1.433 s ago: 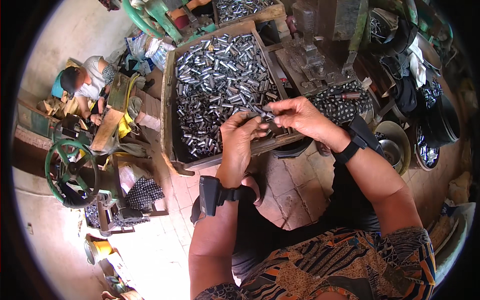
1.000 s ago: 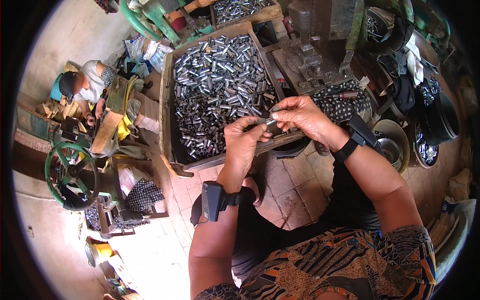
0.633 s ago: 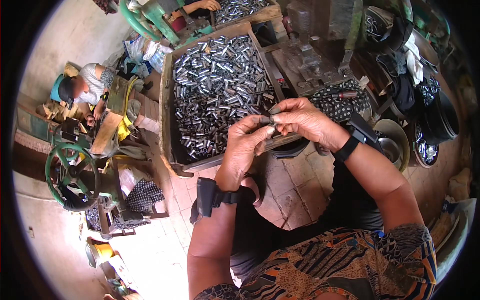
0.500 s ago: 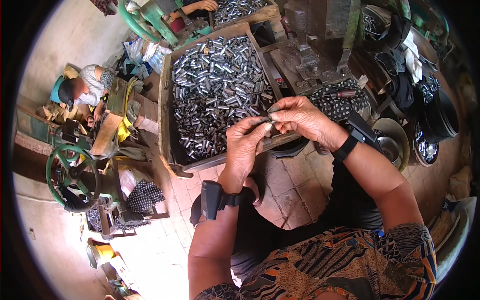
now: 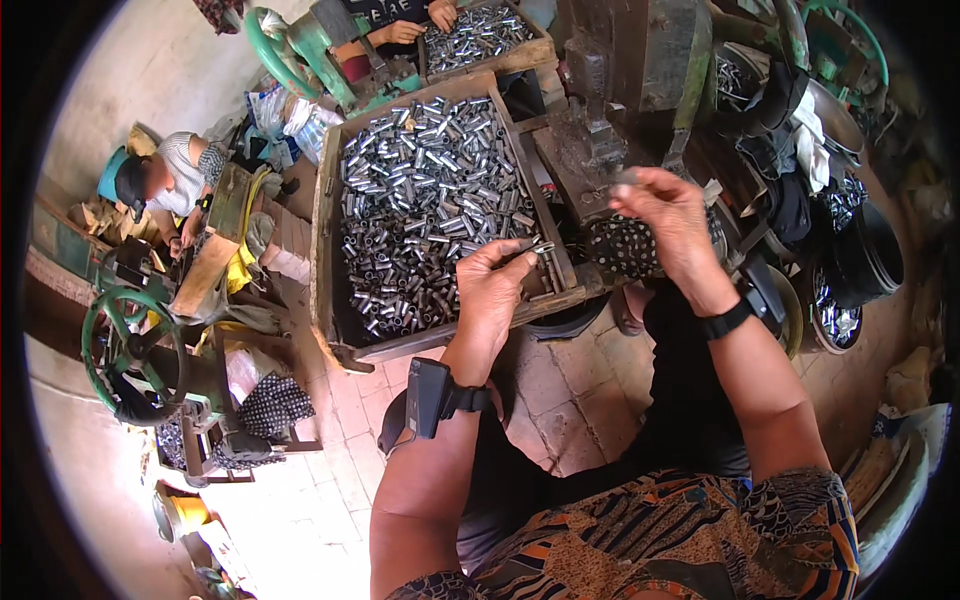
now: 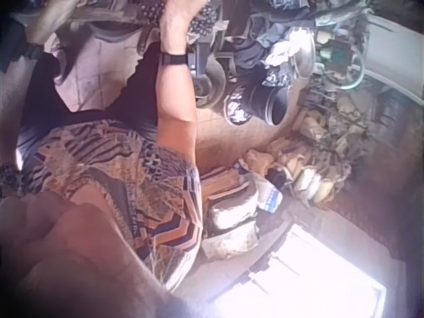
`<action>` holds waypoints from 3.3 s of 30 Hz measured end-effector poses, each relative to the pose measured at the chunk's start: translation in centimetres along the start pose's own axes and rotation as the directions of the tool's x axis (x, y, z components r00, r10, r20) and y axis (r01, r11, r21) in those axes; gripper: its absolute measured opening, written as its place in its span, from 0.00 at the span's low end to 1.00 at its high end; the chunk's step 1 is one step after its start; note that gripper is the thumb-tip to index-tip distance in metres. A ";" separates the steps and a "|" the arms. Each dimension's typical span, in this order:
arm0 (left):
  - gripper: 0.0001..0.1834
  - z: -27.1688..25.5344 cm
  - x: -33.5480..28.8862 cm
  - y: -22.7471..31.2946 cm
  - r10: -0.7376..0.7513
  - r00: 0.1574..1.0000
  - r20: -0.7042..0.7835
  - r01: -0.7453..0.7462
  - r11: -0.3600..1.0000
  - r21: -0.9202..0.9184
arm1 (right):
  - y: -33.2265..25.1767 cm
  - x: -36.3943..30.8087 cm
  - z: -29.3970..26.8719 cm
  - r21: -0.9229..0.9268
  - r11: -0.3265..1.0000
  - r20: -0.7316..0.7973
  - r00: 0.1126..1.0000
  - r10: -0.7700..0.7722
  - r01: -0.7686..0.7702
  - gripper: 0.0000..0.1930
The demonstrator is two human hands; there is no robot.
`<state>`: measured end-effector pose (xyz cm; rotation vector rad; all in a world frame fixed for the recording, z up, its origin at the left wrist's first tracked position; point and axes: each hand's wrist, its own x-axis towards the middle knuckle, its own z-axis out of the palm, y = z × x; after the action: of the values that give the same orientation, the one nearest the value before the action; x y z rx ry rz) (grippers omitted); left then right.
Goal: Using a manual press to assemble or shape small metal components.
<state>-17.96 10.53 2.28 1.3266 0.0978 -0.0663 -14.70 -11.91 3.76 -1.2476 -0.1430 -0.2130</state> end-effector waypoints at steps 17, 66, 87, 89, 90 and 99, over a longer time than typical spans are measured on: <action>0.05 1.6 5.2 -2.8 0.162 0.987 0.002 -0.151 0.914 0.376 | -10.5 5.9 -12.6 -0.344 0.817 -0.354 0.741 -0.570 0.464 0.31; 0.09 11.9 19.7 -4.5 0.149 0.980 -0.132 -0.112 0.961 0.254 | -19.7 12.2 -11.1 -0.604 0.790 -0.172 0.949 -0.263 0.109 0.16; 0.05 8.9 17.0 -1.3 -0.017 0.997 -0.081 0.046 0.925 0.378 | -11.1 10.0 -13.8 -0.548 0.813 -0.231 0.898 -0.373 0.197 0.13; 0.05 7.8 15.7 -1.1 -0.057 0.996 -0.063 0.078 0.910 0.406 | -8.9 9.7 -14.2 -0.546 0.821 -0.309 0.872 -0.380 0.165 0.12; 0.05 7.4 14.9 -0.8 -0.091 0.995 -0.046 0.102 0.898 0.427 | -7.8 9.8 -14.2 -0.560 0.813 -0.314 0.868 -0.385 0.158 0.12; 0.10 5.5 12.9 -1.7 -0.197 0.980 0.014 0.189 0.955 0.230 | -11.8 10.6 -14.6 -0.636 0.750 -0.183 0.909 -0.373 0.180 0.11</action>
<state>-5.13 4.86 0.50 1.5419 0.1936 -0.2748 -7.35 -30.23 12.47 -1.8215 0.0106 -0.7611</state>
